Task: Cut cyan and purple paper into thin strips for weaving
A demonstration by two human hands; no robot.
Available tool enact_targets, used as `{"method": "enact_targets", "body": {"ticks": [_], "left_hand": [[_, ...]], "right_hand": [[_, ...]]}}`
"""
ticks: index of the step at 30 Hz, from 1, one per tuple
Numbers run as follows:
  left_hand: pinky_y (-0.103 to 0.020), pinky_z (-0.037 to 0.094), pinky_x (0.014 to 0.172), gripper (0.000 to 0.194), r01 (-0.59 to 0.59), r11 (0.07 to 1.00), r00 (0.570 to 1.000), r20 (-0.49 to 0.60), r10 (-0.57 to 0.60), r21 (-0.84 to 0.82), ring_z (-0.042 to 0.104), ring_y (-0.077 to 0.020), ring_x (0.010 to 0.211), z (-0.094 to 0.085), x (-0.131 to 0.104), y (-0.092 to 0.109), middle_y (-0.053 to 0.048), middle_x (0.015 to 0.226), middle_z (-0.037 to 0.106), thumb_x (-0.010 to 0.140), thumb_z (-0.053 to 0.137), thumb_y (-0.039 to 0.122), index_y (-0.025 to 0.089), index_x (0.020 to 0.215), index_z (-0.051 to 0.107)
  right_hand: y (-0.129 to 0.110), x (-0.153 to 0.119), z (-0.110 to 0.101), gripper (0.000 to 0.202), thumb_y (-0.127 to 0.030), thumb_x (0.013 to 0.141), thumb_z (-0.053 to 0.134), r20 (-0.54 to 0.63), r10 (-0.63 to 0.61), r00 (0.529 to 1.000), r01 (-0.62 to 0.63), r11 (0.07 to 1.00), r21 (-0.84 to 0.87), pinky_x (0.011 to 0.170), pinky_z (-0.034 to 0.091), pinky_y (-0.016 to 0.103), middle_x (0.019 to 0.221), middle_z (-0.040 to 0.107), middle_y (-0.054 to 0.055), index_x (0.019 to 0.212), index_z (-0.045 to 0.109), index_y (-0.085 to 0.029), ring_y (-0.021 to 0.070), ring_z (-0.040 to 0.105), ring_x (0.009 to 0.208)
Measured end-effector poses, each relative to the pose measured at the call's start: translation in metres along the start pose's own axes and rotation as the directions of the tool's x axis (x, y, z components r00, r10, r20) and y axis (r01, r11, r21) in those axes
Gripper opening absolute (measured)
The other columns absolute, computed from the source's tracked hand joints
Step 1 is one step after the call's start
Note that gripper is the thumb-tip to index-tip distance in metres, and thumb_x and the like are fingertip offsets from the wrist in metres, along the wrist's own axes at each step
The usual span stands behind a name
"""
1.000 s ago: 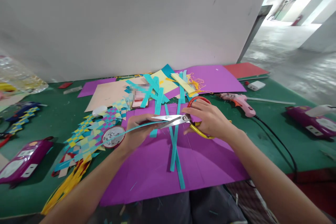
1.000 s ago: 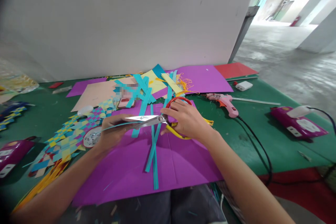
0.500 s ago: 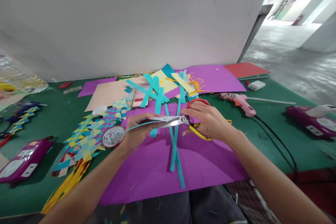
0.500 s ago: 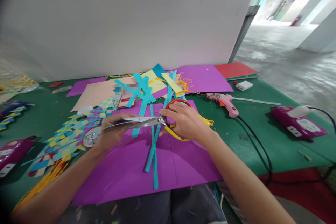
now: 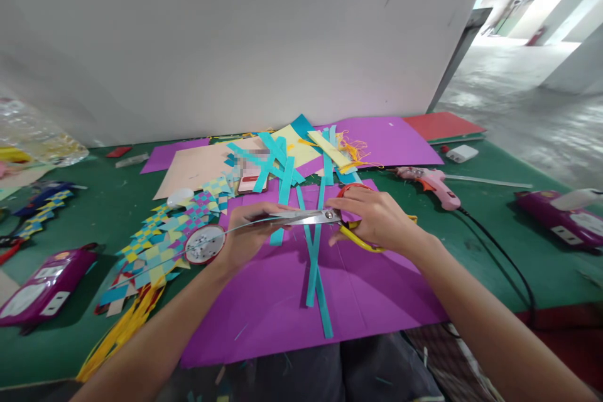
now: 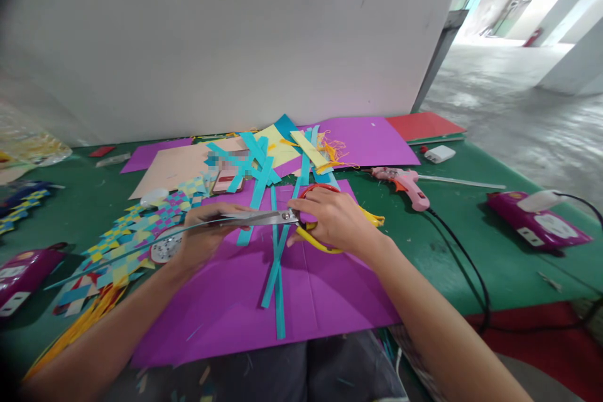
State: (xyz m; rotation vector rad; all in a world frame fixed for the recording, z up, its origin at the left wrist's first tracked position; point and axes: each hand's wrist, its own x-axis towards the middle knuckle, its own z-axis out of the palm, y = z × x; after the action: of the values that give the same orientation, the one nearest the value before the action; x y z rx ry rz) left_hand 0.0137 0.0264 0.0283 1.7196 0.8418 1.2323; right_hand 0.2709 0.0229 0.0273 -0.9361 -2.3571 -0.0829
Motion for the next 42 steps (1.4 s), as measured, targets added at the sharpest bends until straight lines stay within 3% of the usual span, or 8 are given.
{"method": "enact_targets", "body": {"ticks": [9, 15, 20, 26, 36, 42], "left_hand": [[-0.022, 0.058, 0.058, 0.013, -0.008, 0.999, 0.999, 0.041, 0.009, -0.038, 0.071, -0.0160, 0.066, -0.0003, 0.0018, 0.0021, -0.004, 0.085, 0.077, 0.072, 0.072, 0.009, 0.020, 0.079, 0.075], [-0.025, 0.058, 0.057, 0.008, 0.036, 0.997, 0.999, 0.004, -0.035, -0.065, 0.069, -0.0164, 0.063, 0.0002, 0.0008, -0.0004, -0.004, 0.080, 0.076, 0.071, 0.074, 0.012, 0.019, 0.076, 0.075], [-0.025, 0.055, 0.057, 0.002, 0.061, 0.998, 0.997, 0.054, -0.060, -0.008, 0.068, -0.0169, 0.064, -0.0002, -0.0004, -0.0001, -0.006, 0.078, 0.076, 0.072, 0.074, 0.017, 0.018, 0.072, 0.075], [-0.025, 0.051, 0.056, 0.009, 0.047, 0.996, 0.993, 0.107, -0.054, 0.070, 0.066, -0.0176, 0.062, -0.0026, -0.0006, -0.0018, -0.006, 0.078, 0.075, 0.073, 0.073, 0.023, 0.018, 0.081, 0.076], [-0.027, 0.051, 0.062, 0.009, 0.059, 0.993, 0.985, 0.156, -0.075, 0.104, 0.067, -0.0199, 0.067, -0.0007, -0.0019, 0.0012, -0.009, 0.080, 0.075, 0.075, 0.071, 0.022, 0.015, 0.080, 0.075], [-0.026, 0.050, 0.061, 0.008, 0.061, 0.993, 0.983, 0.167, -0.077, 0.100, 0.066, -0.0181, 0.064, 0.0004, -0.0009, 0.0051, -0.007, 0.074, 0.074, 0.076, 0.070, 0.023, 0.016, 0.078, 0.074]], "right_hand": [[-0.0015, -0.0011, -0.0035, 0.056, -0.063, 0.068, 0.066, 0.034, 0.035, 0.999, -0.034, 0.999, -0.040, 0.060, 0.038, 0.026, 0.075, 0.065, 0.004, 0.100, 0.069, -0.018, 0.0164, 0.059, 0.070], [-0.0006, -0.0023, -0.0020, 0.055, -0.064, 0.069, 0.064, 0.027, 0.046, 0.999, -0.045, 0.999, -0.031, 0.055, 0.034, 0.026, 0.068, 0.062, 0.002, 0.099, 0.071, -0.018, 0.0140, 0.056, 0.062], [-0.0014, -0.0025, -0.0017, 0.049, -0.061, 0.074, 0.062, 0.056, 0.064, 0.996, -0.064, 0.998, -0.008, 0.057, 0.036, 0.026, 0.070, 0.063, 0.003, 0.099, 0.070, -0.019, 0.0147, 0.057, 0.065], [-0.0040, 0.0011, -0.0038, 0.062, -0.066, 0.067, 0.064, 0.123, 0.047, 0.991, -0.051, 0.998, 0.031, 0.067, 0.042, 0.029, 0.082, 0.063, 0.006, 0.107, 0.065, -0.018, 0.0188, 0.058, 0.079], [-0.0077, 0.0033, 0.0000, 0.059, -0.063, 0.070, 0.064, 0.042, -0.030, 0.999, 0.030, 1.000, -0.002, 0.064, 0.044, 0.030, 0.075, 0.061, 0.006, 0.103, 0.067, -0.014, 0.0180, 0.056, 0.071], [-0.0086, 0.0019, 0.0004, 0.057, -0.062, 0.069, 0.066, 0.092, 0.003, 0.996, -0.006, 1.000, 0.028, 0.063, 0.043, 0.029, 0.074, 0.062, 0.005, 0.103, 0.067, -0.016, 0.0171, 0.056, 0.070]]}}
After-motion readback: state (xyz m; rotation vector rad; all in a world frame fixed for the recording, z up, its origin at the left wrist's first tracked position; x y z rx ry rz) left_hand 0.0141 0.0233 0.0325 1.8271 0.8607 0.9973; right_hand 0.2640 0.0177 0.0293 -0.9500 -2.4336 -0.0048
